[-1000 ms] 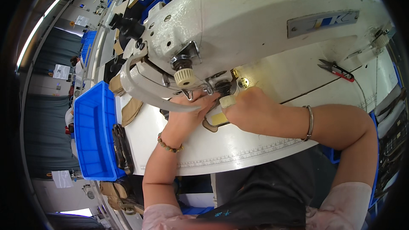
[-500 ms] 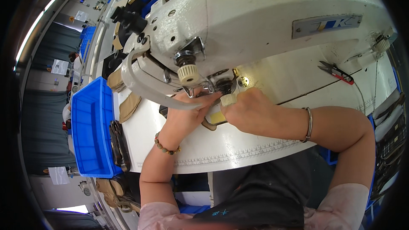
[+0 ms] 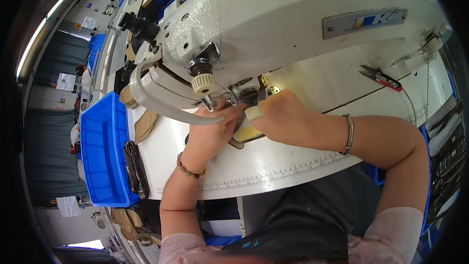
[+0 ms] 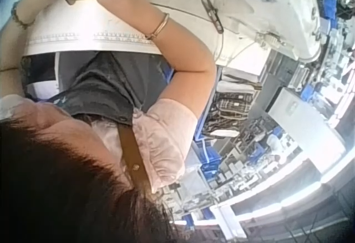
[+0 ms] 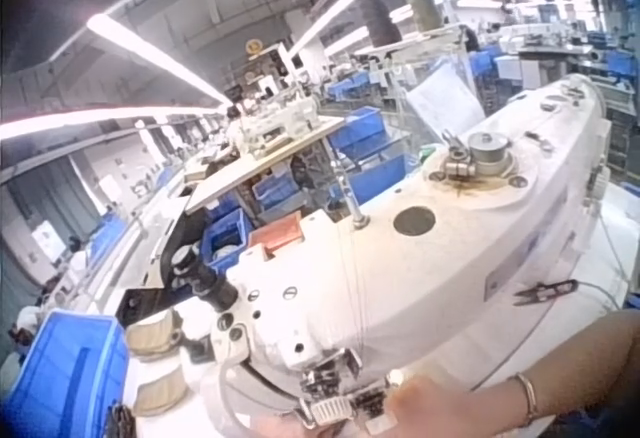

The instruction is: Sew lining and components on shoe uppers using an industrial sewing machine.

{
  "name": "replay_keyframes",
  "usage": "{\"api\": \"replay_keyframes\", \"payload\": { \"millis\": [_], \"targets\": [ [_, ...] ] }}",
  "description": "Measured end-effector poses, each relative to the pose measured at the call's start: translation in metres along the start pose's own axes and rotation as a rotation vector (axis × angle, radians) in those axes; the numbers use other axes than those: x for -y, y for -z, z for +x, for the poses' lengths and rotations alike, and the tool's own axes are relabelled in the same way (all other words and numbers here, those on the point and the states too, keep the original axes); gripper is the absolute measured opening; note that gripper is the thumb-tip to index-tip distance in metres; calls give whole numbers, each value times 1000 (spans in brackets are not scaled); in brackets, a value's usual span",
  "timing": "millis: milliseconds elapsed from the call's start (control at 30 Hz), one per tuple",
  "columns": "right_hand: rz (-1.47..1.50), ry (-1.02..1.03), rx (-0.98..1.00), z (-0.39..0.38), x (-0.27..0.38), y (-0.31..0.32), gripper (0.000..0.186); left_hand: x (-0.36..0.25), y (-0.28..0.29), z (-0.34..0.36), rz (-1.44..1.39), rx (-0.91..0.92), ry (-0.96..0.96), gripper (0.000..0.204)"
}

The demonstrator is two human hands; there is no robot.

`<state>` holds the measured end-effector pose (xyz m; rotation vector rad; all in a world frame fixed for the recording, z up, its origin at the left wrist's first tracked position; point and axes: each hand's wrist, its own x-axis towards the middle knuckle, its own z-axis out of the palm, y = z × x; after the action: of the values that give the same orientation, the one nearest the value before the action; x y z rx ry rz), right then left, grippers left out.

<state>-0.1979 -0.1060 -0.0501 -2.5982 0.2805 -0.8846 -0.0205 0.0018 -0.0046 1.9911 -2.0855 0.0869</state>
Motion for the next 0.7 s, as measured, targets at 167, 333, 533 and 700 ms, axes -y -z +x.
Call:
{"api": "replay_keyframes", "payload": {
  "millis": [167, 333, 533, 700],
  "targets": [
    [9, 51, 53, -4, -11, -1, 9, 1, 6, 1, -79, 63, 36, 19],
    [36, 41, 35, -5, -12, 0, 16, 6, 15, 3, -213, 69, 35, 20],
    [-12, 124, 26, -6, -15, 4, 20, 18, 11, -1, -481, 3, 130, 21],
    [-172, 136, 97, -5, -3, 3, 7, 14, 14, -1, -696, 191, 426, 28]
  ]
}}
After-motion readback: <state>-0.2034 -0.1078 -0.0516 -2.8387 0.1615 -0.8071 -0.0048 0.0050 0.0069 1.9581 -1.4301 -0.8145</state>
